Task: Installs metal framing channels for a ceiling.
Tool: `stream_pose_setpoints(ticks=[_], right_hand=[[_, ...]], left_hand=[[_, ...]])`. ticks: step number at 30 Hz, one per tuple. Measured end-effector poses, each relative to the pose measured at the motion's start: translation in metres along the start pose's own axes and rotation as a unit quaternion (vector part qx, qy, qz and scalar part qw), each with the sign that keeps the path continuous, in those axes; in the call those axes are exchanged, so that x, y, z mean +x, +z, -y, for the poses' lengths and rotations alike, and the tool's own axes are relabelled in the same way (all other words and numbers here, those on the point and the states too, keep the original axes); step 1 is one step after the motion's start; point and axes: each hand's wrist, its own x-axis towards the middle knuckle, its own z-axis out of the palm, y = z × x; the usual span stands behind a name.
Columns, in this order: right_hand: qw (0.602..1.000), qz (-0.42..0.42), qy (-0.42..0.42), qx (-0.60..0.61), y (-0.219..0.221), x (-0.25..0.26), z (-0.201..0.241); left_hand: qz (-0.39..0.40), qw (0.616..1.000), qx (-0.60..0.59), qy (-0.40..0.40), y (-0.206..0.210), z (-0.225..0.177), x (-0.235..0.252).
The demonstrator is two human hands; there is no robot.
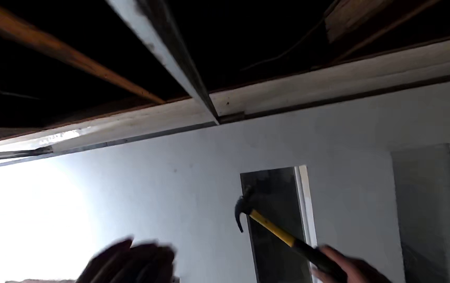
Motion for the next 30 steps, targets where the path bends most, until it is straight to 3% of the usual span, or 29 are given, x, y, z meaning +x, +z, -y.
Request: stream_pose_setpoints(ticks=[3,5,7,10,13,21,26,30], right_hand=[[0.994,-0.022,-0.077,-0.077,-0.05,0.096,0.0],[0.98,-0.003,-0.096,-0.172,-0.083,0.147,0.016],[0.957,-0.023,-0.141,-0.253,-0.099,0.19,0.025],[0.918,-0.026,-0.234,-0.318,-0.123,0.251,0.023],[0.899,-0.012,-0.297,-0.321,-0.139,0.297,0.017],[0.886,-0.058,-0.312,-0.339,-0.173,0.366,0.024],[0.869,-0.034,-0.339,-0.359,-0.151,0.356,0.016],[0.864,-0.017,-0.356,-0.357,-0.168,0.356,0.018]], left_hand=[[-0.106,0.954,0.195,0.201,0.01,-0.03,0.126],[-0.096,0.914,0.3,0.255,0.031,-0.034,0.198],[0.023,0.901,0.386,0.199,0.049,-0.038,0.256],[0.158,0.868,0.471,0.024,0.078,-0.041,0.309],[0.202,0.846,0.491,-0.062,0.094,-0.041,0.329],[0.2,0.832,0.515,-0.05,0.092,-0.036,0.338],[0.198,0.822,0.534,-0.034,0.094,-0.03,0.338],[0.189,0.831,0.519,-0.067,0.093,-0.035,0.34]])
